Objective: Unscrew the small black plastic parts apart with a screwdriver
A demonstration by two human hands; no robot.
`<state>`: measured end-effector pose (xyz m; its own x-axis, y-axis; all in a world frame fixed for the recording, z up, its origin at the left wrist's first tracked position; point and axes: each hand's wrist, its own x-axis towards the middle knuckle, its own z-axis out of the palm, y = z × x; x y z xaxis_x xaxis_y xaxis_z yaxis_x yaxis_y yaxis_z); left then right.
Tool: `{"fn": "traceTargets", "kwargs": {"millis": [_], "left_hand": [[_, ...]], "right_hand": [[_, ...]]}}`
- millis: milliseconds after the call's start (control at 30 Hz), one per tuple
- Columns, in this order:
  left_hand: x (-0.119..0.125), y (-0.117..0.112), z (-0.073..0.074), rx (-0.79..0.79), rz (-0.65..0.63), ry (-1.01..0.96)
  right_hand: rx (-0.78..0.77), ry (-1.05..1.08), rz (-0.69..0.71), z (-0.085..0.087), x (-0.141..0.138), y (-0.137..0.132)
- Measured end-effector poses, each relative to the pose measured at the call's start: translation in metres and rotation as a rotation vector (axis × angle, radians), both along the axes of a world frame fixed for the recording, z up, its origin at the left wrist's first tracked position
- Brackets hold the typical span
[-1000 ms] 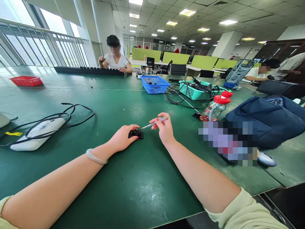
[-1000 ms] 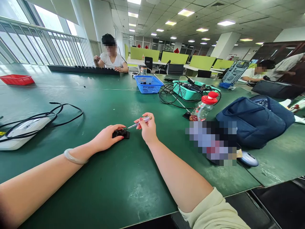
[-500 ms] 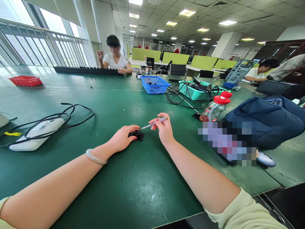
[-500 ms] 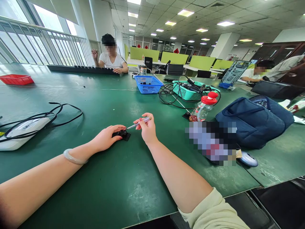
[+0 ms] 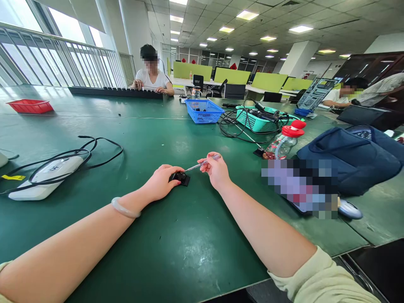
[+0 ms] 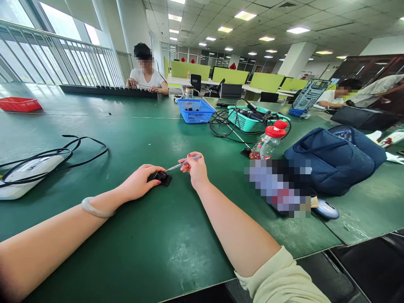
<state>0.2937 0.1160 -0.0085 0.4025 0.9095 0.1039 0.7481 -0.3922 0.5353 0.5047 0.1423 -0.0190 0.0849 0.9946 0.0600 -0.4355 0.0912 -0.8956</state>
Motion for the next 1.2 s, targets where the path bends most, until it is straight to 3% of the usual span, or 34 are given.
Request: {"fn": "traceTargets", "kwargs": {"millis": [333, 967, 1200], "left_hand": [[0.0029, -0.0039, 0.0072, 0.019, -0.01, 0.063], [0.0003, -0.0015, 0.0039, -0.003, -0.08, 0.049], [0.0002, -0.0024, 0.003, -0.004, -0.129, 0.036]], "right_hand": [[-0.155, 0.068, 0.042, -0.0032, 0.0034, 0.008], [-0.008, 0.004, 0.096, -0.0043, 0.008, 0.0077], [-0.032, -0.005, 0.093, -0.0057, 0.0069, 0.0109]]}}
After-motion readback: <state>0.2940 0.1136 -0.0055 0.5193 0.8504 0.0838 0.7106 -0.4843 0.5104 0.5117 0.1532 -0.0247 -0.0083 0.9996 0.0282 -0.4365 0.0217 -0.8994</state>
